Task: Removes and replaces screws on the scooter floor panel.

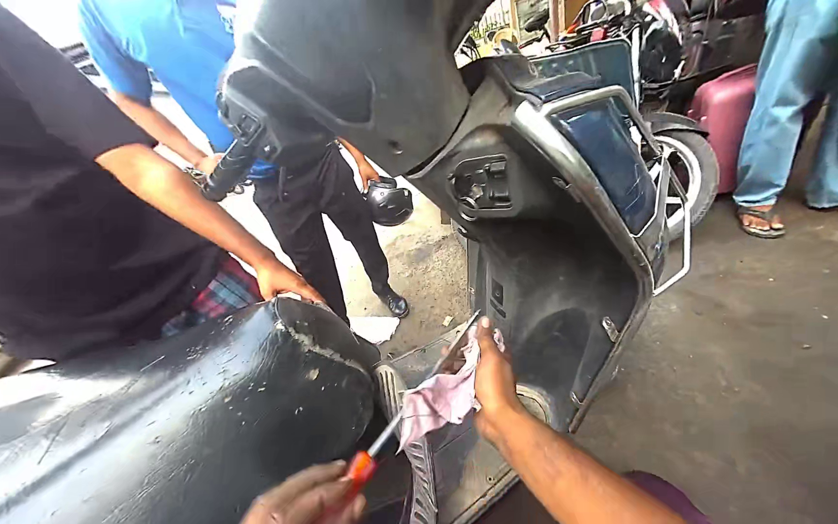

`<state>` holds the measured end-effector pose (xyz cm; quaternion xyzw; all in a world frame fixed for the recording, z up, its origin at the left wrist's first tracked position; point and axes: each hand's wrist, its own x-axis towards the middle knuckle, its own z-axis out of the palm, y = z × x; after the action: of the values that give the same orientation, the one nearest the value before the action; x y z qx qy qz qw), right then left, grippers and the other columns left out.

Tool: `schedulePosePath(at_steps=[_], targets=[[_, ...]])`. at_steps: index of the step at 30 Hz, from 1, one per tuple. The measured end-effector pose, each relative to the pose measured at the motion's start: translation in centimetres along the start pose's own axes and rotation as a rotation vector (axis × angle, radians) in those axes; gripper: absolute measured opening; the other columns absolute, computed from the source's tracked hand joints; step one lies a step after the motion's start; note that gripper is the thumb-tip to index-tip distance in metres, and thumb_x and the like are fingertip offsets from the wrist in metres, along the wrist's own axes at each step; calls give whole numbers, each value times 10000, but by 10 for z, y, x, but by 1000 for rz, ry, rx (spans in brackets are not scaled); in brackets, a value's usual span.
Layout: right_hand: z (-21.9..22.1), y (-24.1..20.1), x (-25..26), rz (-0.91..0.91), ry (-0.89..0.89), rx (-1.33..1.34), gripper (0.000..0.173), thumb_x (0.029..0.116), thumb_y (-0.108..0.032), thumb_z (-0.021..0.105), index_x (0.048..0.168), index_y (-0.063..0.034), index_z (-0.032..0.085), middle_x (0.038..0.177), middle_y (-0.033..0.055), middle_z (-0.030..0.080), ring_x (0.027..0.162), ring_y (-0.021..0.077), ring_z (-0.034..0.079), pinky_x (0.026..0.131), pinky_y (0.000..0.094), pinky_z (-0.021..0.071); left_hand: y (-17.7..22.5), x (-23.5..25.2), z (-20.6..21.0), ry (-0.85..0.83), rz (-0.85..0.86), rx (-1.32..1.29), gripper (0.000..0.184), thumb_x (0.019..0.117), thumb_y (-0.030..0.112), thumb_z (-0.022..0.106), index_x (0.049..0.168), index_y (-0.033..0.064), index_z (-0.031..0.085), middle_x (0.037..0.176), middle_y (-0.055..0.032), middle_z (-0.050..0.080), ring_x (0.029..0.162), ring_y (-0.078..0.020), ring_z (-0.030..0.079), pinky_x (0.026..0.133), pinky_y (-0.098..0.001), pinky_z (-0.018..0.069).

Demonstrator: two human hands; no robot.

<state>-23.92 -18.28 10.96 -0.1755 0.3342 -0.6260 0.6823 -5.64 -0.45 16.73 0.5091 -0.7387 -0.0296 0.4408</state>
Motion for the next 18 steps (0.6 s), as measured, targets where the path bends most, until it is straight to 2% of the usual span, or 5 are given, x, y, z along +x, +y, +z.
schedulePosePath(at_steps=[3,6,8,11,18], targets=[[-5,8,19,71,161,-49,524,1109,-487,362,1015,-45,626,762,72,628,602,169,605,555,311,527,15,75,-22,-93,140,380,181,963,230,727,1088,100,733,1110,-93,745,1017,-202,728,853,-408,628],[-2,42,-8,76,75,-379,350,1083,-330,508,1149,-13,642,889,101,660,757,203,631,703,404,543,11,169,-9,-286,226,646,190,938,294,671,1071,176,739,918,10,697,768,-166,684,660,-461,593],[2,56,-42,43,-13,-551,401,1044,-404,559,1168,-36,658,951,118,688,883,241,664,814,493,549,-6,229,17,-533,183,700,99,917,183,749,1015,170,740,862,-10,697,756,-213,683,685,-527,585],[4,61,-75,-54,-99,-708,405,1023,-468,560,1180,-113,677,901,65,702,834,204,688,747,489,569,-67,289,69,-830,76,749,174,923,197,761,1096,180,754,891,-32,740,830,-237,713,783,-556,588],[15,43,-69,-167,-368,-922,443,993,-537,577,1133,-132,685,818,51,701,755,209,697,656,480,563,-154,325,127,-1028,-49,775,79,909,221,788,945,151,787,862,-40,748,851,-235,718,818,-551,577]])
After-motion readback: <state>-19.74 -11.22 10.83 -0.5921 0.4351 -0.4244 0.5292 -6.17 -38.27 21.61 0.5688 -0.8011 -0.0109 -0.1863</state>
